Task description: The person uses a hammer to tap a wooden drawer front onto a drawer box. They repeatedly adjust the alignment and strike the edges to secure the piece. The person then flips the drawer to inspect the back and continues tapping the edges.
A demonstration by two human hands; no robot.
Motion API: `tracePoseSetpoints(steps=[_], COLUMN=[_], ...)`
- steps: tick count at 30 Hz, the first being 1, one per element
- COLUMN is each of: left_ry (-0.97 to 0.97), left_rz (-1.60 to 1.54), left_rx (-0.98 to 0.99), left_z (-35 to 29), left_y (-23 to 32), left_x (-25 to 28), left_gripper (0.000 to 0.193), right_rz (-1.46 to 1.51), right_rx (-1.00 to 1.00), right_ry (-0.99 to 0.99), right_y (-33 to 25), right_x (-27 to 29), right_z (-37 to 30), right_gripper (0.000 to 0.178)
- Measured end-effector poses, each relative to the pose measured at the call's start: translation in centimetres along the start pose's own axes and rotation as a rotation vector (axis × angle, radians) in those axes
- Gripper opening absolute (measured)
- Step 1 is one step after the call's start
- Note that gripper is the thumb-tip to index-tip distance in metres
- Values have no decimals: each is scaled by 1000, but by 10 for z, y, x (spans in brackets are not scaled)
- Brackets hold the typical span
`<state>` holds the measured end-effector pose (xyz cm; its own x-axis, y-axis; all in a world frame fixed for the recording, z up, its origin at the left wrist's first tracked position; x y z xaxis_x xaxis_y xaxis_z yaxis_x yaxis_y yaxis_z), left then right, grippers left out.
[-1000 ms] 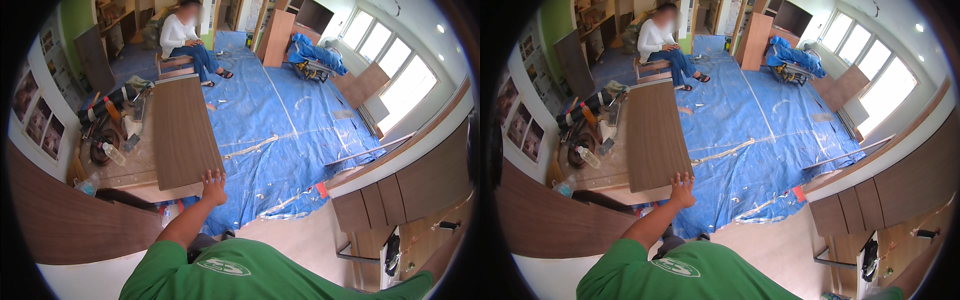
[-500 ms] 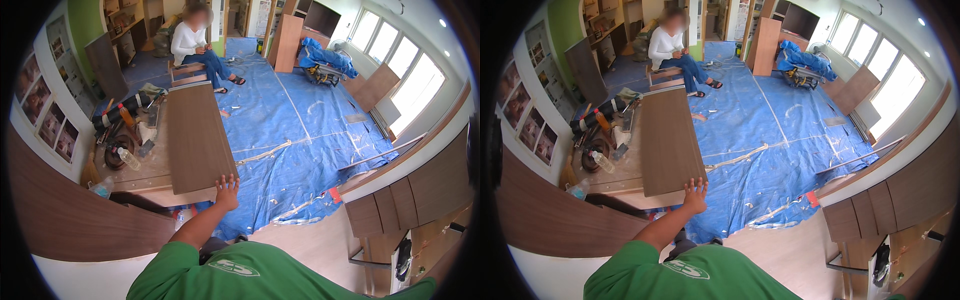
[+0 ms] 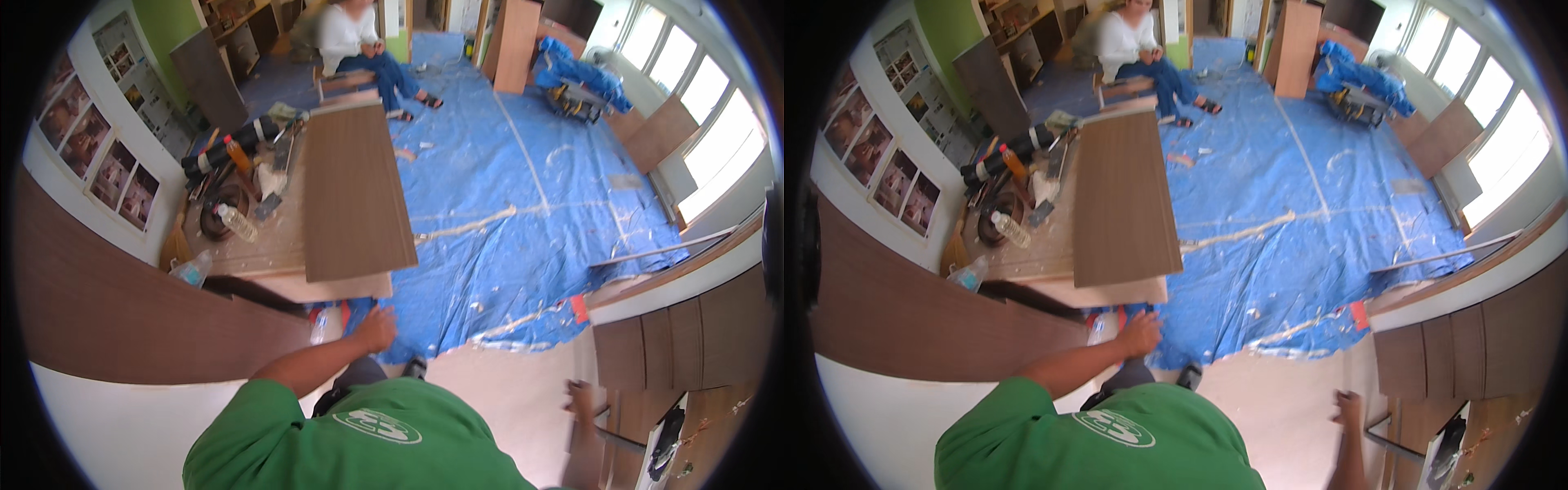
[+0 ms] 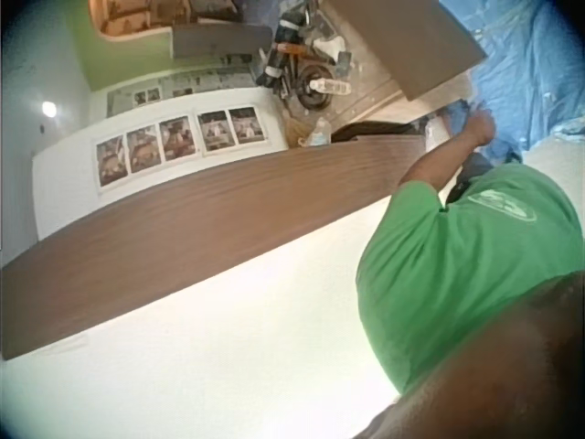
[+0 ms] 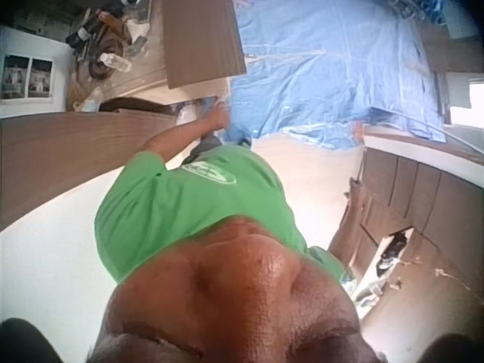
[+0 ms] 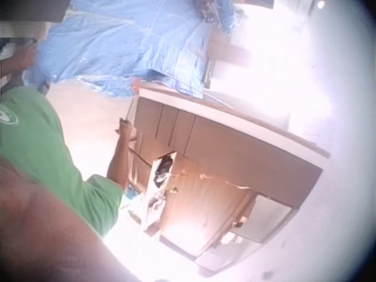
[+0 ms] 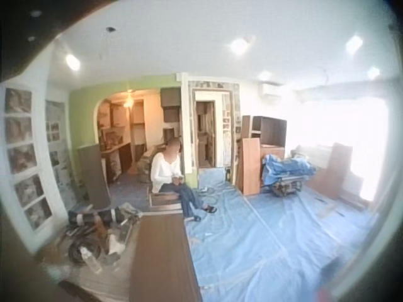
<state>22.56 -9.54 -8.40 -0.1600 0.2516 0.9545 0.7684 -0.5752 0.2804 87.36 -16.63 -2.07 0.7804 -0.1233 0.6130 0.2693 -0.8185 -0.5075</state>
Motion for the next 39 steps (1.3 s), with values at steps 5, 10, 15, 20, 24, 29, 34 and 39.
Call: tracePoseSetpoints(steps=[5,10,15,20,24,29,34,39], left_ry=[461,528,448,600,536,450,472,485], left_rz=[19,53,42,267,235,155,165,173], left_rx=[13,144,489,564,622,666,651,649], left_z=[-19,-15,23,37,47,46,45,42], left_y=[-69,-164,-262,-340,-344,-346,-348,-348], left_x=[59,140,177,154,142,138,135,137], left_gripper=[41,15,32,54,65,66,67,68], right_rz=[101,142,457,644,615,776,512,555], right_rx=[91,114,161,114,132,64,95,79], right_ry=[-460,-652,-672,-554,-453,-428,-463,-531], right_y=[-21,-138,-238,-290,-289,-280,-260,-210], right_x=[-255,-371,-436,-485,-512,-526,-531,-504], right_z=[-71,-129,-142,-139,-146,-155,-173,-193], right_gripper=[23,25,31,42,47,44,36,34])
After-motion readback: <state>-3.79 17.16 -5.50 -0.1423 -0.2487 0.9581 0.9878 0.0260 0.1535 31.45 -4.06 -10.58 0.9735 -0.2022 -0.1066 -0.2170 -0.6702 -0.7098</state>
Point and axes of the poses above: each hand's wrist, its own z-axis towards the middle knuckle, its own x-axis out of the back of the hand, y = z × x, the point moved 8 cm from there along z, towards the middle knuckle, and after that the axes turned 8 degrees about -x, right-handed, at the moved point
